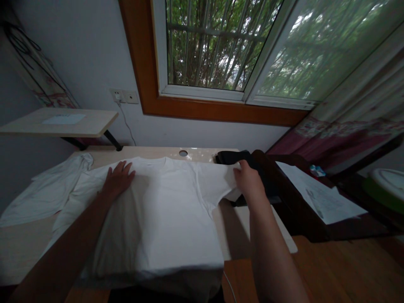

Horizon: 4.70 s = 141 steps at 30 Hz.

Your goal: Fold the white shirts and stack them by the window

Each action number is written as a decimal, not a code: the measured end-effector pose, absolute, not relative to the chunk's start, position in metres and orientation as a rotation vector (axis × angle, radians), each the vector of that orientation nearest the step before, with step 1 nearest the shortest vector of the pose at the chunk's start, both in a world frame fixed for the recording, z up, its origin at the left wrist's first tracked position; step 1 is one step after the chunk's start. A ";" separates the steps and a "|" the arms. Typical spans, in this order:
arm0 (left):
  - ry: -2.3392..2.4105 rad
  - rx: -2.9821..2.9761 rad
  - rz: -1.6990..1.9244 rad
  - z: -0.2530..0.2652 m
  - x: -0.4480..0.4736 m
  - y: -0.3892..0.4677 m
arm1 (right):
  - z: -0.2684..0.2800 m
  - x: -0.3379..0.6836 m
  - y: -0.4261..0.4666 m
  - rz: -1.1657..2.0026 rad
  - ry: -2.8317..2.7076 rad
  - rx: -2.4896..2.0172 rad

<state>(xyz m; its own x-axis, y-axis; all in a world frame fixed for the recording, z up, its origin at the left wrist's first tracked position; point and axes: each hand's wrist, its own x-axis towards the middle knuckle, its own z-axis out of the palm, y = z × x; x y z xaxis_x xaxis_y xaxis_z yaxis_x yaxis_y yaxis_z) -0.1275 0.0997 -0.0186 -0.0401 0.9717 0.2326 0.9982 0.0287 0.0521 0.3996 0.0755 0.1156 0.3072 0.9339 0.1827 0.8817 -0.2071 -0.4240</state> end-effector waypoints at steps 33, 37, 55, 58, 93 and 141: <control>-2.145 -2.043 -0.285 -0.014 -0.110 0.100 | 0.065 0.256 0.070 -0.099 -2.357 -1.728; -2.145 -2.001 -0.328 -0.022 -0.092 0.098 | 0.032 0.203 0.080 0.020 -2.465 -1.512; -2.110 -2.085 -0.309 -0.031 -0.139 0.119 | -0.022 0.223 0.137 -0.030 -2.355 -1.597; -2.102 -2.103 -0.303 -0.030 -0.141 0.120 | -0.022 0.228 0.135 -0.052 -2.355 -1.597; -2.037 -2.063 -0.415 -0.012 -0.121 0.064 | -0.007 0.269 0.098 -0.200 -2.145 -1.708; -2.078 -2.065 -0.442 -0.026 -0.151 0.124 | 0.064 0.338 0.019 -0.553 -1.813 -1.959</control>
